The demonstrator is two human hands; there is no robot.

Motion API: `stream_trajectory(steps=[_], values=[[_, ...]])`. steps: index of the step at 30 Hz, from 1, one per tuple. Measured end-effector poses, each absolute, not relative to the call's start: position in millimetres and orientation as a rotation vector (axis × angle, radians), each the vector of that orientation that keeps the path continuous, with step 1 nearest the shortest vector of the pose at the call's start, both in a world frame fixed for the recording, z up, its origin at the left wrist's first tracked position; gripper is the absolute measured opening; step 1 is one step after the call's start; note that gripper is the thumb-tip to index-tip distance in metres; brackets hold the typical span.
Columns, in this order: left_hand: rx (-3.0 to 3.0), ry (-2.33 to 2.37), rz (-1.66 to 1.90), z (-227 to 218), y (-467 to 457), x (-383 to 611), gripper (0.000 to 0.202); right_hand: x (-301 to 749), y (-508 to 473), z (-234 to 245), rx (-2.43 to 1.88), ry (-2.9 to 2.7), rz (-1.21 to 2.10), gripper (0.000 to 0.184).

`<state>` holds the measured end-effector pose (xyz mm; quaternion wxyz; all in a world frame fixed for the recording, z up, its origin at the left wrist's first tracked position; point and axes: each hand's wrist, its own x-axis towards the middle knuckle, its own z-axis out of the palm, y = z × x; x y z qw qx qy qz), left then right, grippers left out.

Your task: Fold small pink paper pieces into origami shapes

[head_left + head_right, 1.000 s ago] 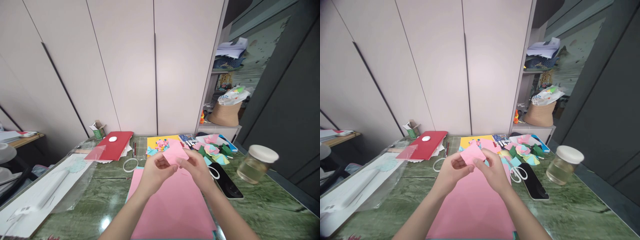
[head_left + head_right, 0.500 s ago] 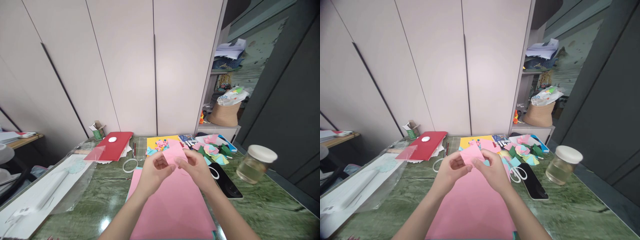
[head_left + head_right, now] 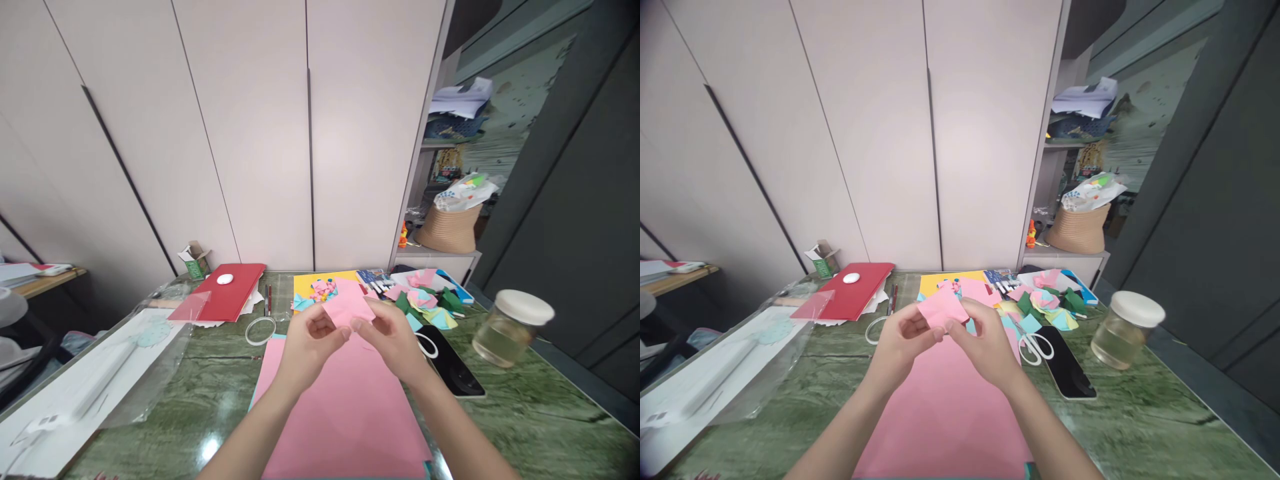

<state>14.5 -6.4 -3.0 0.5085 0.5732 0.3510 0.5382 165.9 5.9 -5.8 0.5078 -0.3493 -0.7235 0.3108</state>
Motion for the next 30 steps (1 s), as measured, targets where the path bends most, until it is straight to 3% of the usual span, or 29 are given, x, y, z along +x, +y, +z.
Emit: stream_trajectory(steps=[3, 8, 19, 30], values=[[1.369, 0.8, 1.303, -3.0, -5.6, 13.7, 0.02, 164.9, 5.5, -6.2, -0.916, -1.746, 0.593, 0.029], [1.34, 0.792, 1.323, -0.4, -8.0, 14.8, 0.019, 167.2, 7.9, -6.8, -0.781, -1.805, 0.812, 0.026], [1.37, 0.547, 1.345, -7.4, -2.5, 7.0, 0.017, 164.7, 6.5, -4.1, -0.638, -1.747, 0.888, 0.022], [1.47, 0.825, 1.245, 4.2, -5.3, 1.4, 0.009, 156.4, 1.1, -14.8, -0.653, -1.717, 0.847, 0.02]])
